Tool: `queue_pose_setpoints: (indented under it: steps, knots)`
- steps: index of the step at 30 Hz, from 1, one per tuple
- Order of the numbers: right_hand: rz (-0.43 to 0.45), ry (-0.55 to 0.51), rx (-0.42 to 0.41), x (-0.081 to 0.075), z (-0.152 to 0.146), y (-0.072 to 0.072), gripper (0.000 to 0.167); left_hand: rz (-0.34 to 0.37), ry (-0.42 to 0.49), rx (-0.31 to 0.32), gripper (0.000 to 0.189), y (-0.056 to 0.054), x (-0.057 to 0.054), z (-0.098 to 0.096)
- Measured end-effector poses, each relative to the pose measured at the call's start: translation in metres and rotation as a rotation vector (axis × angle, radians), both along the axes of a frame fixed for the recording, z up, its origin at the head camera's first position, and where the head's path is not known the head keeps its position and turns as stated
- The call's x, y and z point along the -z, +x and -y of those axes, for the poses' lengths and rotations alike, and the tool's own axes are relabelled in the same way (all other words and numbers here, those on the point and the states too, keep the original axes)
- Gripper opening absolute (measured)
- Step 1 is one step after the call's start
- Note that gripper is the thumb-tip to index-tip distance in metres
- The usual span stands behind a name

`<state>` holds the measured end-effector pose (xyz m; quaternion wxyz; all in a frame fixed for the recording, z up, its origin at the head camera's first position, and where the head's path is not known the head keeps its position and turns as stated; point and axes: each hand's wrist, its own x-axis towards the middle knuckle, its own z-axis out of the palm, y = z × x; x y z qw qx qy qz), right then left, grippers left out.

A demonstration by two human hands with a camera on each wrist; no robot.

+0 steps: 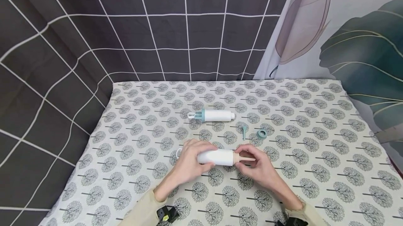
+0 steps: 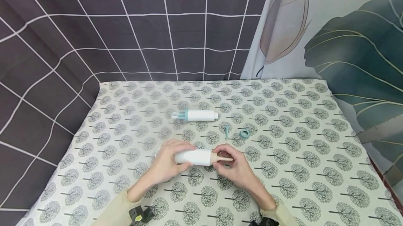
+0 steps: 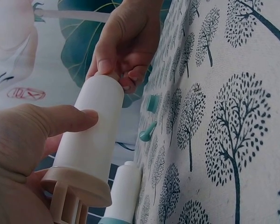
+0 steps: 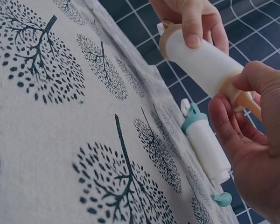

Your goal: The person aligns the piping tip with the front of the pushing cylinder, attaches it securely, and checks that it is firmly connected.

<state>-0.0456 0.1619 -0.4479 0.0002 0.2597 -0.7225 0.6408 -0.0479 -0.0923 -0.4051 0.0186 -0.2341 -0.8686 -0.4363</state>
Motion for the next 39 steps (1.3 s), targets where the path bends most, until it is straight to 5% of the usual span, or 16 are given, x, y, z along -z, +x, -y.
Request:
queue_pose_setpoints:
  steps: [27, 39]
  knots:
    - [0.069, -0.007, 0.031, 0.0022, 0.0029, 0.0017, 0.03, -0.036, -0.041, -0.019, 0.046, 0.0019, 0.0047, -0.0003]
    - [0.201, 0.0, 0.021, 0.0035, 0.0056, 0.001, 0.032, -0.049, -0.081, 0.011, 0.047, -0.0009, 0.0096, 0.0044]
